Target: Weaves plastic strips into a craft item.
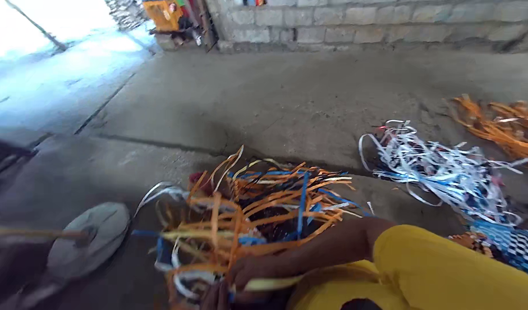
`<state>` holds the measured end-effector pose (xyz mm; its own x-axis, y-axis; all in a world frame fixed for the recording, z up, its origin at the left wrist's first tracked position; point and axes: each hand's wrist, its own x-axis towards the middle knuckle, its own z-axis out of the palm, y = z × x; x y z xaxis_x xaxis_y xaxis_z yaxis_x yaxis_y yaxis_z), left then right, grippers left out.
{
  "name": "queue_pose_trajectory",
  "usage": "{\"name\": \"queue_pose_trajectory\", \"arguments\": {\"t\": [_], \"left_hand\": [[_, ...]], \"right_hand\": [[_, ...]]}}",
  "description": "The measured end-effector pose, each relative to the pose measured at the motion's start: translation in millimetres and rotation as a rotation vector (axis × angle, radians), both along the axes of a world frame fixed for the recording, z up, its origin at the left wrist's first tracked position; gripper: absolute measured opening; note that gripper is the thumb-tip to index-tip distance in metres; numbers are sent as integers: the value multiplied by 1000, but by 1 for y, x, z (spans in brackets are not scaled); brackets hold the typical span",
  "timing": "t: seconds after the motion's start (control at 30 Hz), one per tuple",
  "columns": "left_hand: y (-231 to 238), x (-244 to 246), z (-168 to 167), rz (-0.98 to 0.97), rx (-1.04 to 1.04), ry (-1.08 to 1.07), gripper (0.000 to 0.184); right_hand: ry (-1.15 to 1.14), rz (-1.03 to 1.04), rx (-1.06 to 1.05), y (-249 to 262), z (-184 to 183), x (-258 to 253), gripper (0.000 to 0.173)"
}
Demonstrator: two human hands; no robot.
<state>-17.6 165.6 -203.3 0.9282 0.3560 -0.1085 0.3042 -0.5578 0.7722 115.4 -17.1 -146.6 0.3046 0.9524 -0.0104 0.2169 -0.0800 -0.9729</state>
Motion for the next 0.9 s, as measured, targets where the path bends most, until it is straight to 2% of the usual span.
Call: {"name": "queue_pose_trajectory", "arguments": {"t": [0.07, 0.1, 0.2, 0.23, 0.27, 0.3, 0.37, 0.47, 0.57, 0.63, 0.7, 0.73, 0.8, 0.9], "left_hand": [[-10, 4, -1, 49, 70, -70, 29], [-14, 4, 1, 84, 69, -65, 29], [-21, -1, 5, 170, -9, -18, 25], [-21, -3, 2, 175, -27, -44, 23], [-20, -5, 0, 159, -29, -73, 22], [-20, -8, 0, 130, -3, -91, 20], [-23, -13, 4, 60, 114, -79, 19], [-34, -11, 13, 9, 333, -97, 16], [-32, -8, 2, 65, 302, -66, 19], [-28, -8, -7, 122, 227, -76, 21], [-30, -4, -1, 130, 176, -24, 22], [-34, -2, 5, 117, 174, -3, 23], [-38, 1, 10, 85, 192, -13, 21], [-34, -1, 4, 89, 133, -23, 23]], "right_hand": [[-75, -131, 161, -4, 10, -2, 17], [-75, -169, 162, -7, 7, -1, 20], [13, -106, -125, -9, -35, 1, 34], [74, -81, -179, -7, -49, 2, 32], [158, -43, -262, -1, -45, 5, 31], [208, -15, -330, 5, -31, 8, 31], [202, 13, -317, 21, 5, 15, 28], [82, 100, -130, 42, 76, 27, 29], [213, 123, 73, 49, 107, 32, 22], [70, 147, -112, 55, 92, 39, 23], [-127, 214, -449, 63, 50, 46, 37], [-150, 227, -544, 65, 25, 47, 41], [-104, 176, -535, 62, -6, 46, 41], [23, 5, -302, 52, -14, 37, 35]]}}
